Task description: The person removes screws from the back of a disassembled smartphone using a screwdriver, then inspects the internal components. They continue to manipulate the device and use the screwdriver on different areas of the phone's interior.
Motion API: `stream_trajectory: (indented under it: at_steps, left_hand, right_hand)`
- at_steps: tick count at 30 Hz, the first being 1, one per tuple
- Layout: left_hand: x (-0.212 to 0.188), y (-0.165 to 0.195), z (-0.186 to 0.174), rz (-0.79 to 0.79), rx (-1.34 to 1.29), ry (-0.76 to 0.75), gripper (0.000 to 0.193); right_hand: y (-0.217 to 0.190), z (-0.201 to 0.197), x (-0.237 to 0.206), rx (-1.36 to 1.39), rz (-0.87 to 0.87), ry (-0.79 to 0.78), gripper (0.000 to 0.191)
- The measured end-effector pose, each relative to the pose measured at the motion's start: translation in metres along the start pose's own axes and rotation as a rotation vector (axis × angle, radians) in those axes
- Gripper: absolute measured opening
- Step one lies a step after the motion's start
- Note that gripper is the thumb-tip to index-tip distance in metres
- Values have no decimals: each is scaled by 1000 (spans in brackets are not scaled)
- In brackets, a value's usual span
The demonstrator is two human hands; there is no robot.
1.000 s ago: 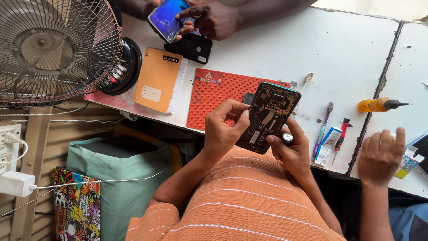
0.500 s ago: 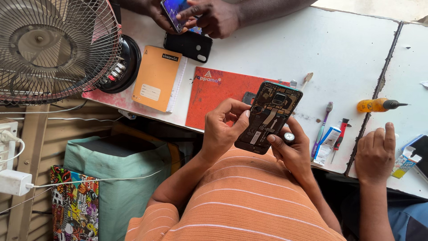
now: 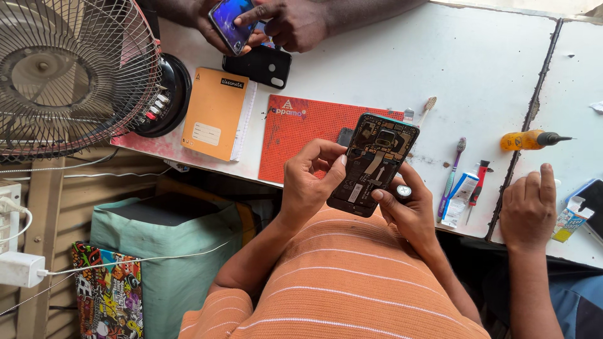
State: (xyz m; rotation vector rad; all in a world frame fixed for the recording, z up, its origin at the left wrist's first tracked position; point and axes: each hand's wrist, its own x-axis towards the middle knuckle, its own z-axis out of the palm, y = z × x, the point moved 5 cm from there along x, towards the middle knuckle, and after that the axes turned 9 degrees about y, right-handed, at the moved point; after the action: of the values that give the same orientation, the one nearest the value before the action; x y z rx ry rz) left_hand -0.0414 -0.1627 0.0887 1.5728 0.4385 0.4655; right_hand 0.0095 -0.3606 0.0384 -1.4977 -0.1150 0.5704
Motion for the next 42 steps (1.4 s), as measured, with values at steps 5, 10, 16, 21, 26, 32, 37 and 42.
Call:
stream_trajectory:
  at_steps: [5,10,16,21,26,32,37,42]
  left_hand:
    - [-1,-4,0,-4,14,11,9]
    - [0,-6,0,-5,22,30,8]
    - [-1,-13,1,-5,-20,40,5]
    - [-2,-13,0,-4,101,120,7]
    - [9,-7,-1,8,132,151,6]
    - [6,-13,1,46,109,129,5]
    - [6,-10,2,171,226,156,6]
    - [8,-10,1,165,276,157,6]
  right_hand:
    - [1,0,-2,12,33,-2,67]
    - [-2,3,-2,-11,29,1,70]
    - [5,1,-3,-23,39,-3,68]
    - [10,3,-2,-32,85,40,68]
    - [7,8,8,-23,106,81,71]
    - [11,6,9,-52,66,50,73]
    - [11,9,8,-178,6,40,75]
    - [8,11,11,-264,-67,34,75]
